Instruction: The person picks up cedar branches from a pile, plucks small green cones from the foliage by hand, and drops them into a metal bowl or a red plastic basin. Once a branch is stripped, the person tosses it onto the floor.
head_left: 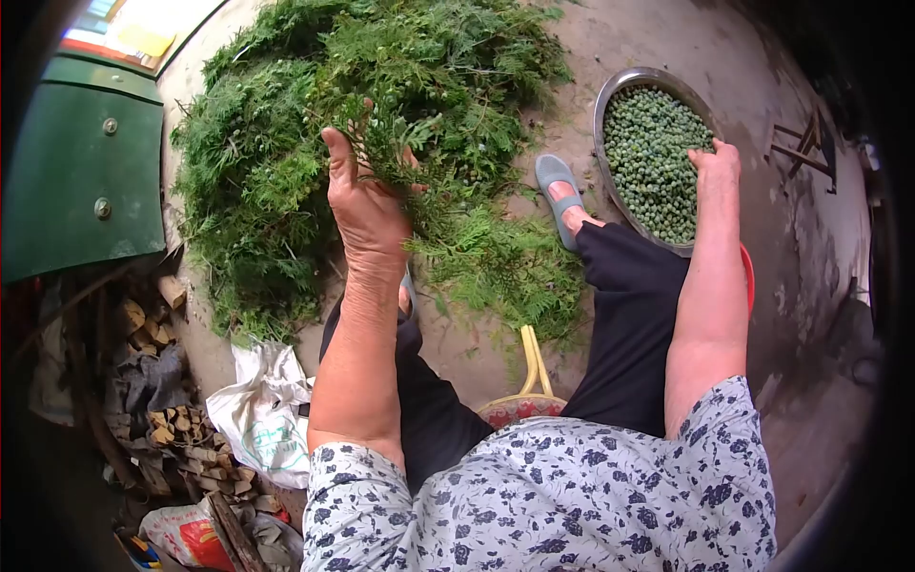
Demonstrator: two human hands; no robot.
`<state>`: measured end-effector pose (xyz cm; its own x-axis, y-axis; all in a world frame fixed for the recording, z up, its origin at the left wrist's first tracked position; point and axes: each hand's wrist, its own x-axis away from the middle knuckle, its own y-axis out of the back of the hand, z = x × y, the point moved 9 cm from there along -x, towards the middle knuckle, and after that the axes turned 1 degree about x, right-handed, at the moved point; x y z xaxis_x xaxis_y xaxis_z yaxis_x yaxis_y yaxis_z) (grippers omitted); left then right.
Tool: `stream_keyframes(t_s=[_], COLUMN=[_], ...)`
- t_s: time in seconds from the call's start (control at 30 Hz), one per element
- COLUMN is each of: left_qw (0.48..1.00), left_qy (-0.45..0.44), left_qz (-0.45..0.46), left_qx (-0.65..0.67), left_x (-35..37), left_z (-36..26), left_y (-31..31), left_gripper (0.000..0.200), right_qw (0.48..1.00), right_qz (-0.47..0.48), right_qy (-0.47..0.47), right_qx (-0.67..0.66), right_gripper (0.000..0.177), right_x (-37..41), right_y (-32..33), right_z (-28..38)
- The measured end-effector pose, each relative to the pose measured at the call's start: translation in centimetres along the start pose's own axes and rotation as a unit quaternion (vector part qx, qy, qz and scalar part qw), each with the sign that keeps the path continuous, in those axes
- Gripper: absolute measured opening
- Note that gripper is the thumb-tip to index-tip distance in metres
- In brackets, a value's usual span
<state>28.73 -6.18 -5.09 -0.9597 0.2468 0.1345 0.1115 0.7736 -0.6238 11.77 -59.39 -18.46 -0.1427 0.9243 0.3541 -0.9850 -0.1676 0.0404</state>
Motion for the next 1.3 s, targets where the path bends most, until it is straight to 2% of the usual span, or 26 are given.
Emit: stream_keyframes(t_s=[0.03, 0.07, 0.1, 0.17, 0.23, 0.27, 0.3, 0.43, 0.5, 0.53, 0.63, 0.73, 0.8, 0.87, 0.9, 0.93, 0.97, 1.0, 1.03, 1.07, 1.1, 1.13, 1.17, 1.23, 1.27, 1.3], left_qw=[1.0, 0.993, 0.974, 0.967, 0.975, 0.957, 0.957, 0.957, 0.973, 0.973, 0.972, 0.964, 0.945, 0.952, 0.958, 0.958, 0.94, 0.916, 0.916, 0.942, 0.962, 0.957, 0.957, 0.972, 0.972, 0.969], left_qy=[-0.002, -0.069, -0.135, -0.142, -0.098, -0.139, -0.138, -0.094, -0.039, -0.039, -0.03, -0.038, -0.029, -0.036, -0.042, -0.041, -0.025, -0.008, -0.008, 0.024, 0.056, 0.016, 0.016, 0.088, 0.088, 0.052], left_qz=[0.001, 0.01, 0.018, 0.015, 0.059, 0.066, 0.067, 0.087, 0.088, 0.088, 0.092, 0.083, 0.068, 0.058, 0.048, 0.048, 0.013, -0.024, -0.024, 0.003, 0.03, 0.065, 0.065, 0.029, 0.028, 0.032], left_qx=[-0.001, -0.092, -0.181, -0.21, -0.19, -0.246, -0.245, -0.26, -0.211, -0.211, -0.213, -0.251, -0.319, -0.299, -0.279, -0.279, -0.341, -0.401, -0.401, -0.334, -0.264, -0.284, -0.283, -0.215, -0.215, -0.238], left_x=[0.1, 0.2, 0.3, 0.3, 0.7, 1.5, 1.6, 1.2, 1.1, 1.1, 1.2, 1.3, 1.3, 1.2, 1.1, 1.1, 1.1, 1.1, 1.0, 0.9, 1.0, 1.2, 1.2, 1.3, 1.3, 1.1], left_z=[0.2, -0.5, -1.2, -1.8, -1.5, -2.3, -2.3, -1.2, -0.2, -0.2, 0.0, -0.5, -0.5, -0.2, -0.1, 0.0, 0.1, 0.1, 0.0, 0.7, 1.4, 0.8, 0.8, 1.9, 2.1, 1.7], left_y=[0.0, 0.0, -0.6, -2.0, -3.7, -5.2, -5.3, -5.2, -4.9, -4.9, -5.1, -4.9, -4.5, -4.5, -4.3, -4.1, -3.1, -2.3, -2.2, -2.4, -2.7, -3.6, -3.7, -2.8, -2.8, -2.9], left_gripper=[0.044, 0.044, 0.045, 0.034, 0.057, 0.064, 0.064, 0.065, 0.064, 0.064, 0.064, 0.063, 0.061, 0.057, 0.052, 0.052, 0.044, 0.036, 0.036, 0.029, 0.022, 0.015, 0.015, 0.012, 0.012, 0.011], right_qw=[1.0, 0.988, 0.954, 0.951, 0.917, 0.902, 0.885, 0.806, 0.753, 0.735, 0.718, 0.703, 0.7, 0.717, 0.717, 0.715, 0.71, 0.71, 0.708, 0.697, 0.697, 0.678, 0.658, 0.666, 0.676, 0.685], right_qz=[0.001, 0.047, 0.092, 0.214, 0.363, 0.409, 0.455, 0.592, 0.648, 0.672, 0.689, 0.705, 0.71, 0.676, 0.676, 0.665, 0.652, 0.652, 0.612, 0.564, 0.564, 0.549, 0.534, 0.522, 0.514, 0.507], right_qy=[0.0, -0.058, -0.115, -0.047, 0.008, 0.014, 0.019, 0.002, 0.078, 0.035, 0.059, 0.042, 0.031, 0.128, 0.128, 0.174, 0.219, 0.219, 0.322, 0.422, 0.422, 0.463, 0.503, 0.51, 0.5, 0.488], right_qx=[-0.002, -0.134, -0.262, -0.216, -0.168, -0.135, -0.101, 0.019, 0.091, 0.083, 0.083, 0.081, 0.076, 0.11, 0.11, 0.13, 0.15, 0.15, 0.144, 0.137, 0.137, 0.154, 0.17, 0.156, 0.171, 0.186], right_gripper=[0.038, 0.028, 0.02, 0.015, 0.015, 0.015, 0.015, 0.016, 0.025, 0.03, 0.03, 0.03, 0.031, 0.027, 0.027, 0.026, 0.024, 0.024, 0.023, 0.024, 0.024, 0.026, 0.029, 0.032, 0.03, 0.027], right_x=[0.9, 3.4, 6.4, 13.6, 19.0, 22.1, 25.3, 34.4, 36.8, 37.5, 38.3, 39.2, 39.6, 39.1, 39.0, 38.8, 38.8, 38.9, 39.3, 39.8, 39.7, 40.1, 40.5, 40.7, 40.6, 40.4], right_y=[-0.8, -3.3, -6.0, -9.5, -12.8, -13.9, -14.8, -16.8, -17.5, -17.6, -18.2, -18.0, -17.8, -17.9, -18.0, -18.1, -18.2, -18.2, -17.8, -17.3, -17.2, -17.1, -16.9, -16.7, -16.7, -16.7], right_z=[0.6, 1.0, 1.7, 5.1, 6.2, 6.1, 5.9, 3.9, 3.6, 2.7, 2.3, 2.9, 2.7, 2.9, 2.6, 2.8, 2.9, 2.7, 4.1, 5.3, 5.2, 5.3, 5.4, 5.8, 6.1, 6.1])
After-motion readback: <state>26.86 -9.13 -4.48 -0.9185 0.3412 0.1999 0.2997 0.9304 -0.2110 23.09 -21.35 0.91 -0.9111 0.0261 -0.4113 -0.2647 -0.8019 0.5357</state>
